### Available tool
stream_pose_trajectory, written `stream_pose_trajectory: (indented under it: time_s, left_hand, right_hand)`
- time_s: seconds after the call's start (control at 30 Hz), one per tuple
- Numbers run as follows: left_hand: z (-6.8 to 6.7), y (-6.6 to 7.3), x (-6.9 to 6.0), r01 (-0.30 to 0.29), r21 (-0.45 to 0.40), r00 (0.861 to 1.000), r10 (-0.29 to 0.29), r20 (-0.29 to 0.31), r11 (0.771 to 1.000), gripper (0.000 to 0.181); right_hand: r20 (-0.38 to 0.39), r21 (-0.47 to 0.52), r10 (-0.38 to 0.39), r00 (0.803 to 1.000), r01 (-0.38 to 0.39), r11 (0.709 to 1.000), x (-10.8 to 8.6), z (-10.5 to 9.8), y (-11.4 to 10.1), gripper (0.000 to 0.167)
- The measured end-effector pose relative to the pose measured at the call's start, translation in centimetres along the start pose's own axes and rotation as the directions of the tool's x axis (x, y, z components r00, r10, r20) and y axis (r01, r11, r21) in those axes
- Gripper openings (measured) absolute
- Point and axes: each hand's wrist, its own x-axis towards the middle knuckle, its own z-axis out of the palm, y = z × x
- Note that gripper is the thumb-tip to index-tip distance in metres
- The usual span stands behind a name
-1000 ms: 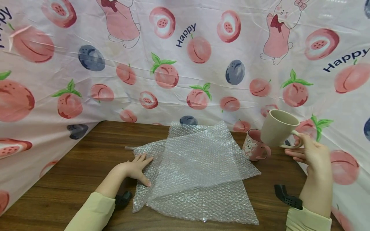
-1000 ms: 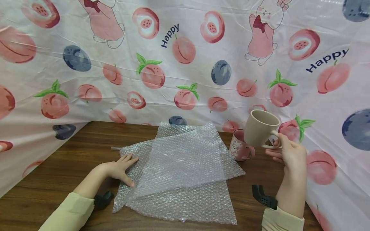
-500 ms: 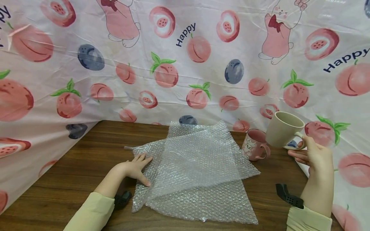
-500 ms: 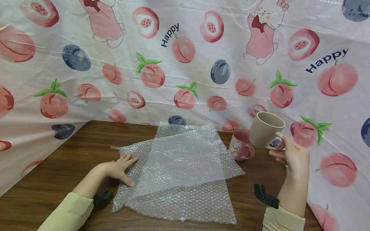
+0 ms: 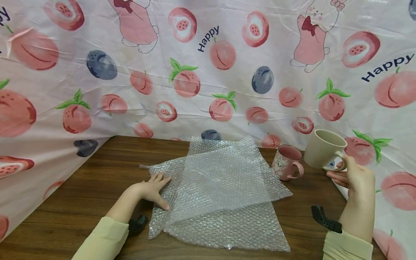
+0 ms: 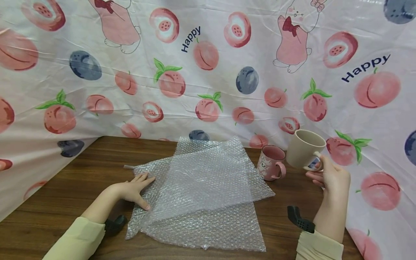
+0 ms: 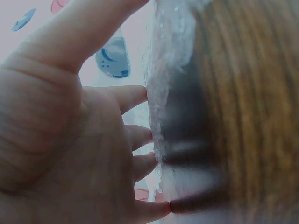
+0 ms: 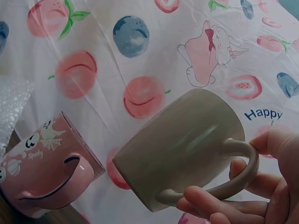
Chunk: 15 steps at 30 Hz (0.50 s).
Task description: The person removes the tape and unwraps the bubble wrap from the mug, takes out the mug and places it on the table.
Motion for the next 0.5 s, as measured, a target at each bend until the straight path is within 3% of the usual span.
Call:
stream_pose_trajectory:
  time_s: [0.5]
  left_hand:
    - [-0.19, 0.13, -0.11, -0.005, -0.006, 1.000, 0.005, 0.002, 1.000, 0.114]
  right_hand:
    - [-0.041, -0.034, 0.068, 0.997, -0.069, 0.997, 0.98, -0.68, 0.83, 0.042]
